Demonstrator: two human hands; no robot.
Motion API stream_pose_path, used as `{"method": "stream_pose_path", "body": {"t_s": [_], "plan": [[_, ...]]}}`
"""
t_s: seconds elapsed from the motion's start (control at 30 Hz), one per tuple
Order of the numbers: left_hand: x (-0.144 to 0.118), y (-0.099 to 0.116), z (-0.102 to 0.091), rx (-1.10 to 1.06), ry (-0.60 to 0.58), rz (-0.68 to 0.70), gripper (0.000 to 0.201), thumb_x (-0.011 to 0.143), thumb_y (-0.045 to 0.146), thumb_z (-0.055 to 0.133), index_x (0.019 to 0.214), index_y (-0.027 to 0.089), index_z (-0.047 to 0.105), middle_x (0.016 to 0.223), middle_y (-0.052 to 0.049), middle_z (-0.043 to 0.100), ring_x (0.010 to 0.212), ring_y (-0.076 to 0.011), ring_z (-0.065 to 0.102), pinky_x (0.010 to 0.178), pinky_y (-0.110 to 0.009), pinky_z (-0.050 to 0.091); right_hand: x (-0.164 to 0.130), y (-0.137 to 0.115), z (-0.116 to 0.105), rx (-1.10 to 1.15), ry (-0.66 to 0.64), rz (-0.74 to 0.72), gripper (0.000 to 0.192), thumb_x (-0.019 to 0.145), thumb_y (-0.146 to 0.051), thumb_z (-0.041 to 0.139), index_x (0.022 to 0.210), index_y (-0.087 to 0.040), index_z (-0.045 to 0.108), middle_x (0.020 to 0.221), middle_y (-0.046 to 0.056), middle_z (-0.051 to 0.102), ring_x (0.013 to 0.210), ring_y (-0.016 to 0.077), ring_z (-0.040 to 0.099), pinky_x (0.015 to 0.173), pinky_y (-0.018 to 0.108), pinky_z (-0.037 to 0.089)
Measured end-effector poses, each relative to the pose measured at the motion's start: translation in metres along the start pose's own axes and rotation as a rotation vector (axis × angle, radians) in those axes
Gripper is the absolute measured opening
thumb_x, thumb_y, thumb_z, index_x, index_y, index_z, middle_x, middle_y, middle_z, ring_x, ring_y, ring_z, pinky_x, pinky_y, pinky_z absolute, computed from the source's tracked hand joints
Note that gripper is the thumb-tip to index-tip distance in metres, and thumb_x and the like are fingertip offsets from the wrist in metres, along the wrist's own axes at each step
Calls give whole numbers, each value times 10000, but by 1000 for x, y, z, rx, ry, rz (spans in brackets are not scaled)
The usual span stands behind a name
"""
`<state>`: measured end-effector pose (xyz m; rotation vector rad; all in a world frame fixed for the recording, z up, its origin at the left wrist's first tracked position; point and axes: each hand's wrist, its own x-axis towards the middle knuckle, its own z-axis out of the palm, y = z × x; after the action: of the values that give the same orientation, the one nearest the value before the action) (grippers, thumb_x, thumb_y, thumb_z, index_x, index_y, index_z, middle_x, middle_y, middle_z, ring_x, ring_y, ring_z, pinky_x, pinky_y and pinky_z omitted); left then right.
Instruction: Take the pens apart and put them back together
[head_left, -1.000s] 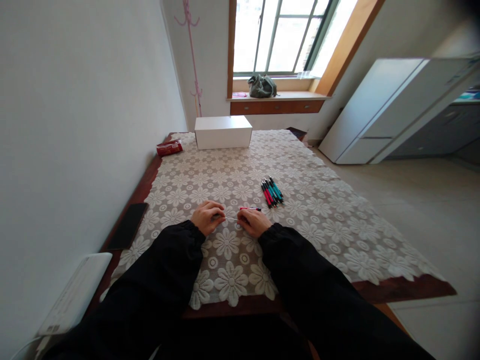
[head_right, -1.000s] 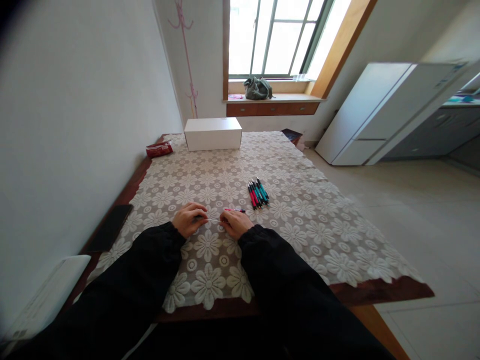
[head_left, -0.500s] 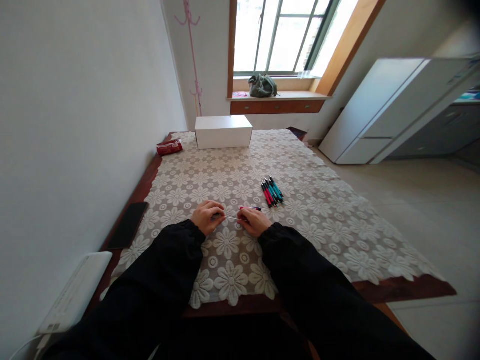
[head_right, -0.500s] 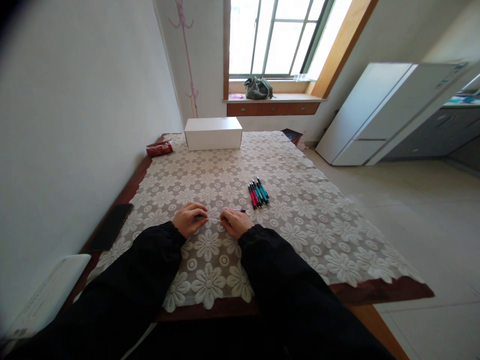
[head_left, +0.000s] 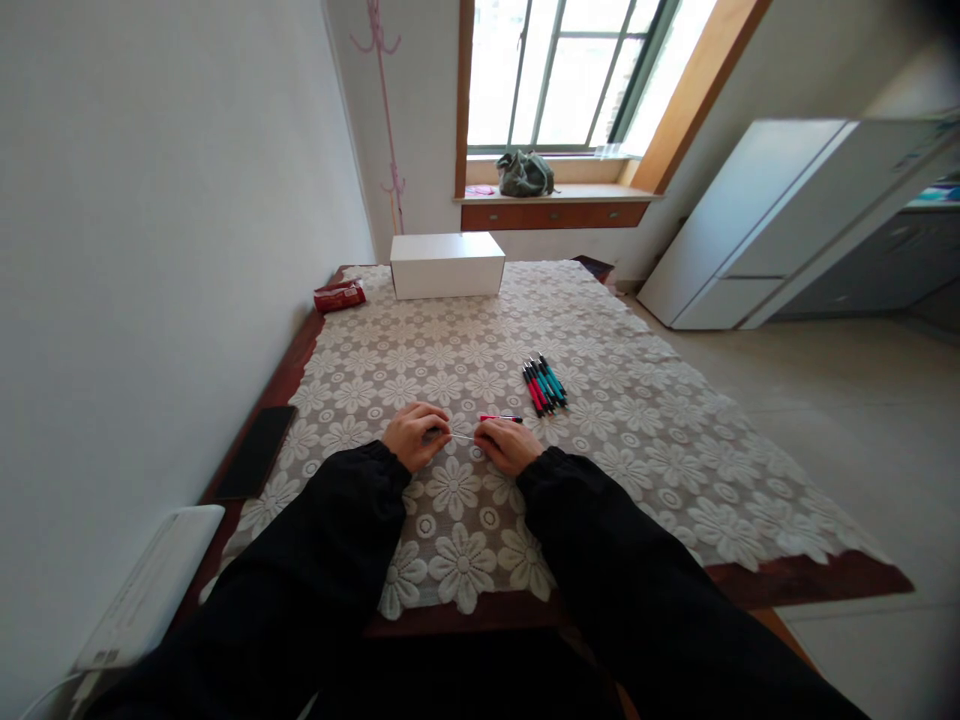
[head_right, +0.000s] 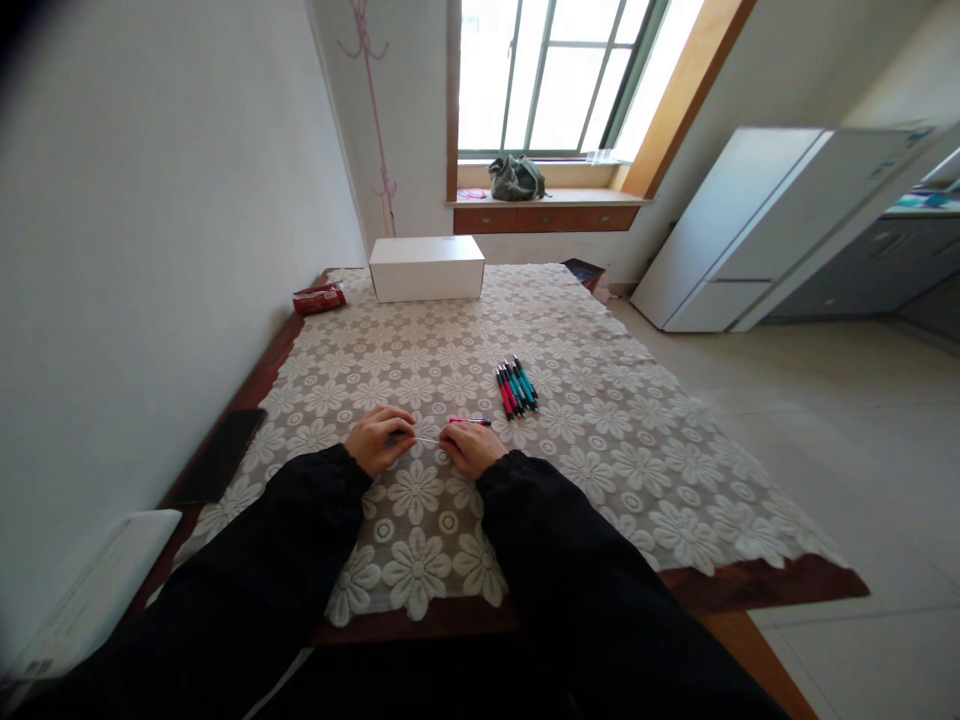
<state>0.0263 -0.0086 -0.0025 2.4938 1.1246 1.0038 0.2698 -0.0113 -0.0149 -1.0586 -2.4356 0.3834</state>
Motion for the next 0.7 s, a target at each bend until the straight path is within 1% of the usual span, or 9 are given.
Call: {"method": "stream_pose_path", "body": {"t_s": [0.1, 0.23, 0.47, 0.6, 0.7], "plan": [[0, 0, 0, 1, -2, 1, 89, 838, 311, 672, 833, 224, 692, 1010, -48, 697, 999, -208, 622, 924, -393, 504, 0, 1, 1, -7, -4, 22, 80, 908, -267, 554, 909, -201, 598, 884, 52, 658, 868, 189, 609, 825, 293, 447], [0, 0, 0, -4, -2, 1, 88, 835, 312, 674, 827, 226, 691, 1010, -49, 695, 1000, -207, 623, 918, -389, 511, 0, 1, 0, -17, -11, 34, 73, 896, -272, 568, 910, -203, 589, 847, 41, 647, 816, 185, 600, 780, 287, 446], [0, -1, 0, -4, -5, 10, 88, 837, 310, 671, 832, 225, 694, 1007, -53, 695, 995, -207, 624, 925, -393, 510, 0, 0, -1, -1, -1, -7, 150, 947, -269, 476, 899, -206, 604, 930, 64, 668, 903, 192, 611, 833, 297, 454], [0, -1, 0, 2, -1, 7, 78, 835, 301, 674, 828, 227, 694, 1004, -48, 697, 992, -206, 623, 923, -394, 509, 0, 0, -1, 2, 5, 0, 107, 929, -253, 500, 911, -206, 595, 931, 61, 664, 924, 195, 610, 832, 293, 453], [0, 0, 0, 8, 7, -1, 71, 828, 294, 678, 817, 226, 695, 995, -49, 696, 984, -207, 623, 916, -394, 513, 0, -1, -1, -17, 9, 37, 66, 907, -246, 531, 908, -211, 586, 909, 53, 657, 892, 191, 609, 811, 286, 450]]}}
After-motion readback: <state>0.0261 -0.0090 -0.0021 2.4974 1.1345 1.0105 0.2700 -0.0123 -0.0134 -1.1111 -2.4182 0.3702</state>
